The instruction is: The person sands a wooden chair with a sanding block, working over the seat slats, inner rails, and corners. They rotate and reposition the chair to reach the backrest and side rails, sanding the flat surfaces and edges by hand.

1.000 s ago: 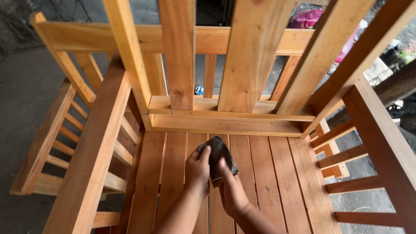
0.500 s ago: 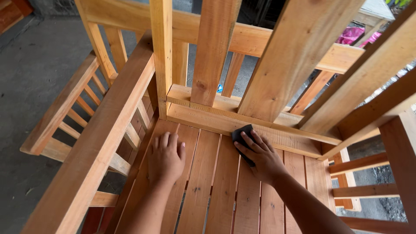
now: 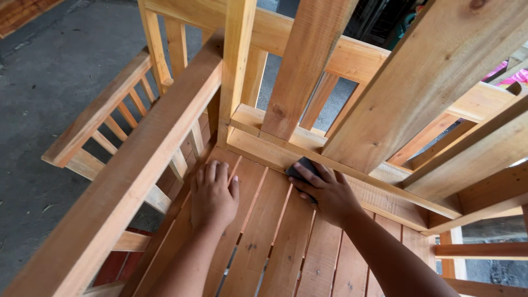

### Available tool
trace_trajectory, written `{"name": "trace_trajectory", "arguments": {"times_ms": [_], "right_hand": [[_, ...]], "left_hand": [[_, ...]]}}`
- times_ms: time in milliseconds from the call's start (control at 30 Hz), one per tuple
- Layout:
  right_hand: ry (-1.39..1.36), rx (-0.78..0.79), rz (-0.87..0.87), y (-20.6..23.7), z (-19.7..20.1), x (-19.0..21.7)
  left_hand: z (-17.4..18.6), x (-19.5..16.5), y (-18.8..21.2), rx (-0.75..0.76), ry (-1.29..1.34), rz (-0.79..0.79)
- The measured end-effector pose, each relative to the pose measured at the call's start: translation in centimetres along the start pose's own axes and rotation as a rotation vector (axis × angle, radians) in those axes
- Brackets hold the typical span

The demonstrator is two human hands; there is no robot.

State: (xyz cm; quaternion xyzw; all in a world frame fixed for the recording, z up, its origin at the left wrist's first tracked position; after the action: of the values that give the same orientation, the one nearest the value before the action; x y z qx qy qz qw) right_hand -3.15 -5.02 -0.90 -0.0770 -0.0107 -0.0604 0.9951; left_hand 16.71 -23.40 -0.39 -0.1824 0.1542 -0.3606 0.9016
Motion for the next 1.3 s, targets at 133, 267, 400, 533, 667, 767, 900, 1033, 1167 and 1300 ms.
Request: {"name": "trace_trajectory", "arguments": {"times_ms": [133, 267, 400, 533, 667, 767, 900, 1033, 1167, 1300], "right_hand": [[-0.083, -0.003, -0.225, 3.9, 1.8, -1.4], [-0.057, 0.026, -0.254, 4.2, 2.2, -1.6], [-0.075, 0.089, -0.194, 0.0, 0.5, -0.8], [-0.328, 0.133, -0.181, -1.8, 0.8, -1.0], [-0.419, 0.018, -0.037, -1.5, 2.9, 0.5], [-0.365, 0.054, -0.041, -1.8, 3.1, 1.7], [-0.483, 0.317, -0.218, -2.5, 1.9, 0.9], [-0.682, 0.234, -0.323, -2.2, 1.5, -0.6], [-0.534, -0.130, -0.424, -1.5, 0.8, -0.7], [-0.443, -0.289, -0.463, -1.8, 0.0, 0.9]], "left_hand": [[-0.3, 0.0, 0.2, 0.064, 0.003, 0.018], [-0.4, 0.0, 0.2, 0.060, -0.008, 0.010], [-0.8, 0.1, -0.1, 0.080, -0.025, 0.009], [-0.6, 0.1, -0.3, 0.087, -0.035, 0.006], [-0.2, -0.1, -0.1, 0.087, -0.037, 0.017], [-0.1, -0.4, 0.0, 0.111, -0.046, 0.019], [-0.1, -0.6, 0.1, 0.110, -0.055, 0.008], [-0.4, -0.8, 0.3, 0.126, -0.072, 0.018], [-0.6, -0.8, 0.3, 0.129, -0.107, 0.029], [-0.8, -0.8, 0.2, 0.168, -0.152, 0.014]]}}
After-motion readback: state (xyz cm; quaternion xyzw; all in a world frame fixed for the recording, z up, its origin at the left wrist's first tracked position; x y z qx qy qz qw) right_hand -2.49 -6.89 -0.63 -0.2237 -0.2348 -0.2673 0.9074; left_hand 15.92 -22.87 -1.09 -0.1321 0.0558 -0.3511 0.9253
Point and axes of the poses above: each hand's wrist, its own y-axis away from the middle knuckle, its own z-axis out of the back of the hand, x = y × z, the point moved 5 cm from there along -y, towards the middle knuckle, and after that the axes turned 14 degrees about -y, right-handed, at the moved point
